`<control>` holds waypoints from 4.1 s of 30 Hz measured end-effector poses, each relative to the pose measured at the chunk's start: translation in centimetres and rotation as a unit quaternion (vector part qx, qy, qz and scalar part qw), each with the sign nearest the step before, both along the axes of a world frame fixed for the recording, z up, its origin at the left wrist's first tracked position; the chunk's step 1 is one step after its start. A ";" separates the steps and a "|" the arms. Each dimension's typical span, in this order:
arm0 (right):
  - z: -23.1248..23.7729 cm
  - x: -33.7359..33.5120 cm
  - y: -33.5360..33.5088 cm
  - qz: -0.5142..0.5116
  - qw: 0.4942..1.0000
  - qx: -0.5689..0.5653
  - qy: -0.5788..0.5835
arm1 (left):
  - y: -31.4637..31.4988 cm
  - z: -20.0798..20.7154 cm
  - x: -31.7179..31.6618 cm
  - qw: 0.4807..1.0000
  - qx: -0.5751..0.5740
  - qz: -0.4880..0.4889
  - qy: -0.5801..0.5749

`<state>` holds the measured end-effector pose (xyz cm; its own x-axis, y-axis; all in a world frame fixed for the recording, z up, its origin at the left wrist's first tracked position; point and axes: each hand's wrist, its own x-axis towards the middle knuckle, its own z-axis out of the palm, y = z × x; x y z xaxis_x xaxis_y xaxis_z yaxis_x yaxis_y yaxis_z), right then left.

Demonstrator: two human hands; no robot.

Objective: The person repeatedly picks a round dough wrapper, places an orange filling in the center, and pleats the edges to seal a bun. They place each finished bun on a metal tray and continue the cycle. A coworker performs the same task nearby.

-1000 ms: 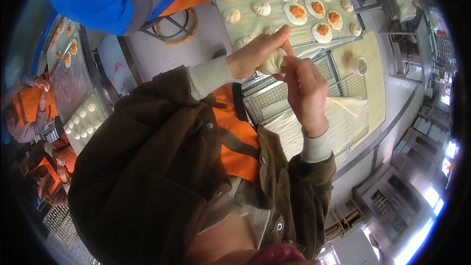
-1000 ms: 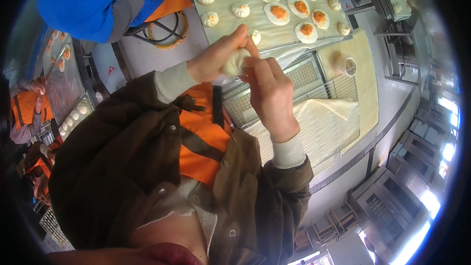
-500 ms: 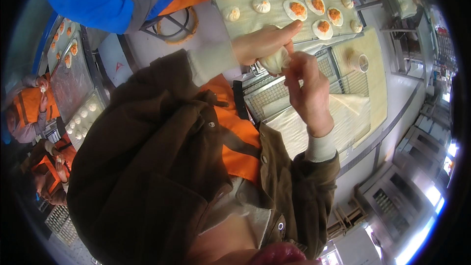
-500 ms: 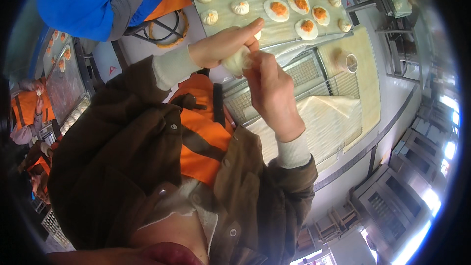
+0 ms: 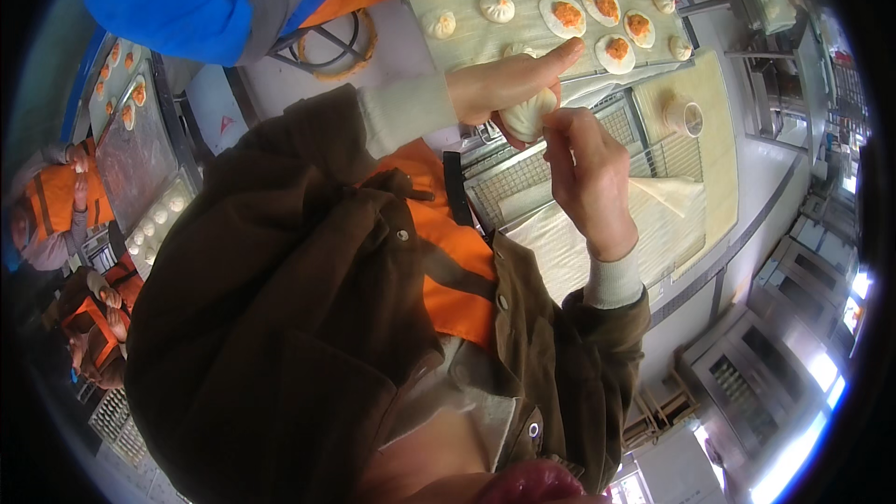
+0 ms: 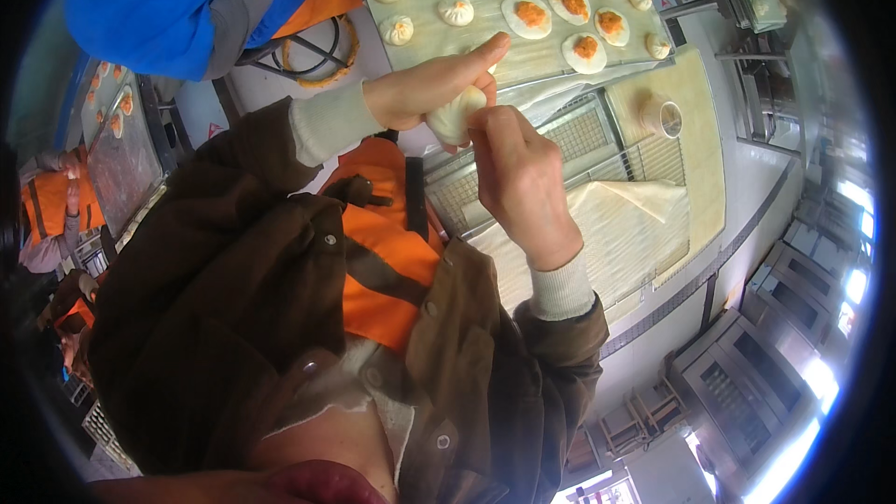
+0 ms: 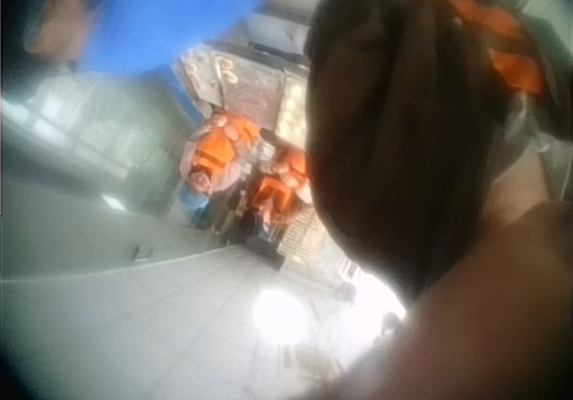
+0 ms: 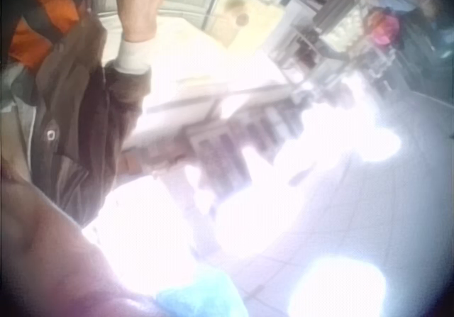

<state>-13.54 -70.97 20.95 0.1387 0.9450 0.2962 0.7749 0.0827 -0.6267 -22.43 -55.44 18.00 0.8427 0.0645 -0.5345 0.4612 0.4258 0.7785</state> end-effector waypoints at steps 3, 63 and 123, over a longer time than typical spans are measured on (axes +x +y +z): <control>0.4 0.2 -0.1 -0.016 0.999 -0.019 0.041 | 0.2 0.8 -0.2 0.995 -0.081 0.030 -0.038; -5.0 3.4 14.8 -0.247 0.947 -0.072 0.192 | 12.3 -9.7 6.3 0.951 -0.077 0.252 -0.162; -13.3 4.2 8.9 -0.533 0.810 -0.072 0.235 | 20.1 -19.6 20.8 0.834 0.537 -0.125 0.016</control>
<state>-9.38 -62.02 7.64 0.9636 0.2348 -0.1277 0.0322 -0.5763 -0.8166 -1.68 -35.31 -1.61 0.8881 0.3451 -0.3037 0.4587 -0.6219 0.6346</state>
